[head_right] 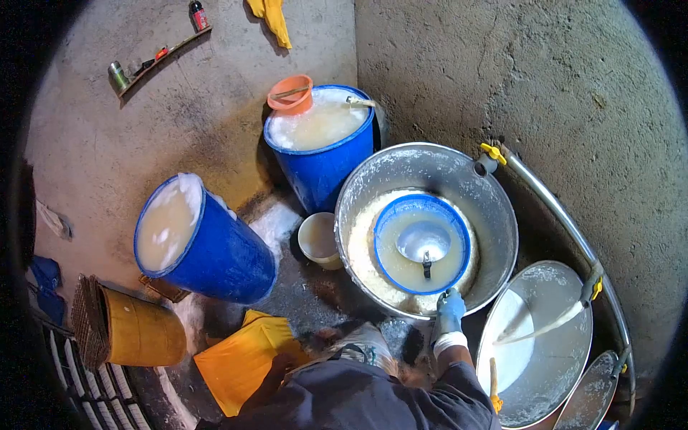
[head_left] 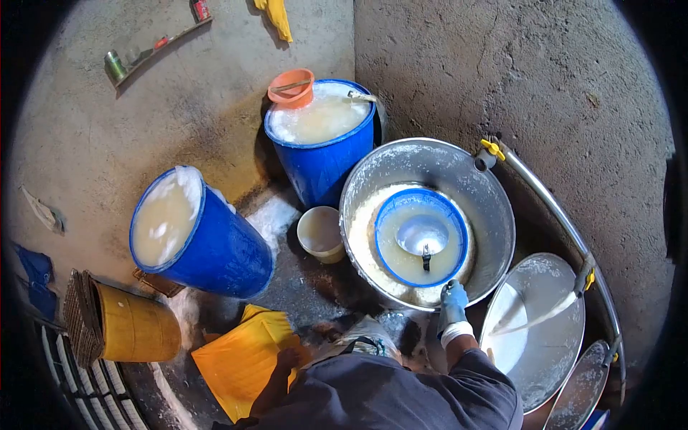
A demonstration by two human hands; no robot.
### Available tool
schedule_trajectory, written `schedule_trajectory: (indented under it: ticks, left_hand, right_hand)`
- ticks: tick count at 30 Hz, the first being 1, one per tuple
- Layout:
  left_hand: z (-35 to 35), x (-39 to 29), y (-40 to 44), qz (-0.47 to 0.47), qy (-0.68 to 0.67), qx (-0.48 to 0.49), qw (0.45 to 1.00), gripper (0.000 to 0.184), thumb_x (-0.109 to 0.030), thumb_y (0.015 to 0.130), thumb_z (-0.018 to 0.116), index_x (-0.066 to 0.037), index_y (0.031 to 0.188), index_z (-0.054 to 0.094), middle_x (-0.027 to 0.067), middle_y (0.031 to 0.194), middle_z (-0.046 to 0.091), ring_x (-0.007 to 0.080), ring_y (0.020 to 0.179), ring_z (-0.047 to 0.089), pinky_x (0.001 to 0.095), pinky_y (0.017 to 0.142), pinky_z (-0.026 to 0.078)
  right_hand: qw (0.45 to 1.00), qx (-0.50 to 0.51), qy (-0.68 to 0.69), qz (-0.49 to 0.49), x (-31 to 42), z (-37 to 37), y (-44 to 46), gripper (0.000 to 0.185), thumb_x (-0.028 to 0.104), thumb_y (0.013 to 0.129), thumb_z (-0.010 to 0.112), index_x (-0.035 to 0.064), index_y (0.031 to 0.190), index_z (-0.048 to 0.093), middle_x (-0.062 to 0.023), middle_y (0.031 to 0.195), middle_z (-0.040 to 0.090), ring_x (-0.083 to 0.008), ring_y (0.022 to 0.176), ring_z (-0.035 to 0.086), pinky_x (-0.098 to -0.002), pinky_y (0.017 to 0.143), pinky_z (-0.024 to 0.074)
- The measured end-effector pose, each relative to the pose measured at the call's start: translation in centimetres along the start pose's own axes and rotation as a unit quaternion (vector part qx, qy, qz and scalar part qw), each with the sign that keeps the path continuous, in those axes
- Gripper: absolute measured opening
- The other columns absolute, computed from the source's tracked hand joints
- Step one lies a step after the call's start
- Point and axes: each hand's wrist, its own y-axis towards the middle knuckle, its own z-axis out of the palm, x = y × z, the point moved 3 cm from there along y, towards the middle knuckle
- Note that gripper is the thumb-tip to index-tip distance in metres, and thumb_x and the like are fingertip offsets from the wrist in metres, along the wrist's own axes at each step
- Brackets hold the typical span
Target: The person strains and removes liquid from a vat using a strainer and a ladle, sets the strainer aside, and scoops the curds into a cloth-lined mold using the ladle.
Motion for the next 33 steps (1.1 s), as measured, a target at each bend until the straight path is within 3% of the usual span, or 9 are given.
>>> schedule_trajectory:
  ticks: [4, 7, 9, 16, 18, 22, 26, 30, 33]
  left_hand:
    - [-0.2, 0.0, 0.4, -0.017, 0.024, -0.048, 0.998, 0.047, -0.046, 0.091, 0.036, -0.009, 0.115, 0.054, 0.0156, 0.105, 0.059, 0.0426, 0.093, 0.059, 0.0523, 0.069, 0.05]
    - [0.2, 0.0, 0.4, -0.049, -0.051, -0.032, 0.997, 0.048, -0.047, 0.092, 0.035, -0.011, 0.118, 0.054, 0.0146, 0.105, 0.06, 0.0393, 0.092, 0.06, 0.051, 0.07, 0.051]
    - [0.6, -0.1, 0.4, -0.035, 0.065, -0.115, 0.991, 0.047, -0.047, 0.093, 0.034, -0.012, 0.116, 0.055, 0.0127, 0.101, 0.062, 0.035, 0.088, 0.062, 0.0486, 0.07, 0.051]
    - [0.4, -0.4, 0.4, -0.087, 0.069, -0.118, 0.987, 0.041, -0.041, 0.095, 0.035, -0.011, 0.113, 0.055, 0.0105, 0.098, 0.063, 0.0329, 0.085, 0.064, 0.0461, 0.071, 0.052]
    - [0.1, 0.1, 0.6, -0.042, -0.033, -0.087, 0.995, 0.043, -0.043, 0.095, 0.033, -0.009, 0.112, 0.055, 0.0122, 0.098, 0.063, 0.0334, 0.086, 0.063, 0.0467, 0.072, 0.052]
    - [0.7, -0.4, 0.5, -0.014, 0.063, -0.003, 0.998, 0.046, -0.044, 0.095, 0.032, -0.008, 0.111, 0.055, 0.0149, 0.097, 0.062, 0.0346, 0.088, 0.062, 0.0469, 0.072, 0.051]
    - [1.6, 0.1, 0.7, -0.071, -0.061, 0.047, 0.995, 0.046, -0.043, 0.096, 0.03, -0.007, 0.112, 0.054, 0.0167, 0.098, 0.062, 0.0353, 0.089, 0.062, 0.0472, 0.071, 0.05]
    - [0.5, 0.4, 1.0, -0.029, 0.037, -0.075, 0.996, 0.045, -0.042, 0.096, 0.031, -0.007, 0.113, 0.053, 0.0161, 0.099, 0.063, 0.0347, 0.086, 0.063, 0.047, 0.069, 0.05]
    - [0.4, 0.4, 0.3, -0.035, 0.02, -0.063, 0.997, 0.043, -0.042, 0.096, 0.032, -0.008, 0.114, 0.053, 0.0156, 0.101, 0.063, 0.0351, 0.087, 0.063, 0.0472, 0.069, 0.05]
  right_hand:
    - [1.0, 0.006, -0.004, 0.007, 0.0, -0.1, 0.0, 0.031, 0.035, 0.087, 0.054, 0.0181, 0.112, 0.061, -0.0146, 0.116, 0.06, -0.0316, 0.108, 0.058, -0.0427, 0.092, 0.0457]
    - [1.0, 0.004, 0.0, 0.007, 0.1, -0.3, -0.1, 0.03, 0.035, 0.086, 0.054, 0.0179, 0.11, 0.062, -0.0141, 0.115, 0.061, -0.0315, 0.107, 0.059, -0.0427, 0.092, 0.0459]
    - [1.0, 0.004, 0.003, 0.006, 0.1, -0.3, -0.1, 0.03, 0.035, 0.086, 0.054, 0.018, 0.109, 0.062, -0.0141, 0.114, 0.061, -0.0316, 0.107, 0.059, -0.0427, 0.091, 0.0461]
    - [1.0, -0.008, 0.0, -0.003, -0.2, 0.2, 0.3, 0.027, 0.035, 0.086, 0.055, 0.0189, 0.106, 0.063, -0.0147, 0.113, 0.062, -0.0324, 0.105, 0.06, -0.0432, 0.09, 0.0468]
    - [1.0, -0.004, -0.001, -0.001, -0.2, 0.1, 0.3, 0.027, 0.035, 0.086, 0.055, 0.0191, 0.107, 0.063, -0.0145, 0.113, 0.061, -0.0323, 0.105, 0.06, -0.0433, 0.091, 0.0467]
    - [1.0, 0.003, 0.0, 0.004, 0.0, -0.3, 0.0, 0.029, 0.036, 0.087, 0.054, 0.0195, 0.109, 0.062, -0.0142, 0.116, 0.06, -0.032, 0.106, 0.06, -0.0434, 0.091, 0.0464]
    - [1.0, 0.01, 0.004, 0.002, -0.1, -0.2, 0.1, 0.03, 0.036, 0.087, 0.054, 0.0196, 0.111, 0.061, -0.0139, 0.116, 0.06, -0.0316, 0.106, 0.06, -0.043, 0.092, 0.0462]
    - [1.0, -0.027, 0.001, -0.005, 0.0, -0.2, -0.1, 0.028, 0.029, 0.086, 0.055, 0.017, 0.109, 0.063, -0.0147, 0.111, 0.064, -0.0321, 0.101, 0.062, -0.0433, 0.088, 0.0478]
    - [1.0, -0.029, 0.004, -0.008, -0.1, -0.2, -0.1, 0.028, 0.03, 0.085, 0.055, 0.0176, 0.109, 0.063, -0.0144, 0.111, 0.064, -0.0322, 0.102, 0.062, -0.0434, 0.088, 0.0477]
